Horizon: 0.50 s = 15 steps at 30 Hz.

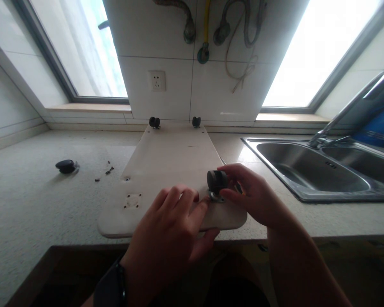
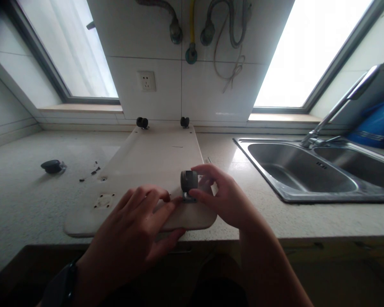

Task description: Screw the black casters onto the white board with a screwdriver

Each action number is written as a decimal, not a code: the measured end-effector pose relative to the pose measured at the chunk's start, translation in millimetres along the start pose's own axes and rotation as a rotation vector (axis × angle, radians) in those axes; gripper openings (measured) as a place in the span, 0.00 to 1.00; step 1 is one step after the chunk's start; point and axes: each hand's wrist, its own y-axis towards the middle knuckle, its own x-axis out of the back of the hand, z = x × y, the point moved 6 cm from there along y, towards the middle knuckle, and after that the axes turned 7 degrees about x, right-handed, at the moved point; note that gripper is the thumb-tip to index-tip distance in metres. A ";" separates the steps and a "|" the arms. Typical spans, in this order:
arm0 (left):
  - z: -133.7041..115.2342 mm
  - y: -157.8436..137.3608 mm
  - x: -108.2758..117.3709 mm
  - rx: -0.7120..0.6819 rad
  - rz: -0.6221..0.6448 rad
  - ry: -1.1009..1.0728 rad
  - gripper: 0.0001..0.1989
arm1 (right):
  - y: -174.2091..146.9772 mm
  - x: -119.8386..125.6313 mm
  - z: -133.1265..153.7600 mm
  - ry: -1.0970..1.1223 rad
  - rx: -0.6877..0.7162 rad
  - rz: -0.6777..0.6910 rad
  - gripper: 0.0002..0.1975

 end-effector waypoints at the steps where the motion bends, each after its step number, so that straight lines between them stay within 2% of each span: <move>1: 0.1 0.0 0.0 -0.001 0.001 0.000 0.17 | -0.1 0.0 0.2 0.001 0.002 -0.002 0.22; 15: 0.5 1.0 -1.5 -0.005 0.000 -0.005 0.18 | 0.7 0.7 -0.4 0.002 -0.001 0.000 0.24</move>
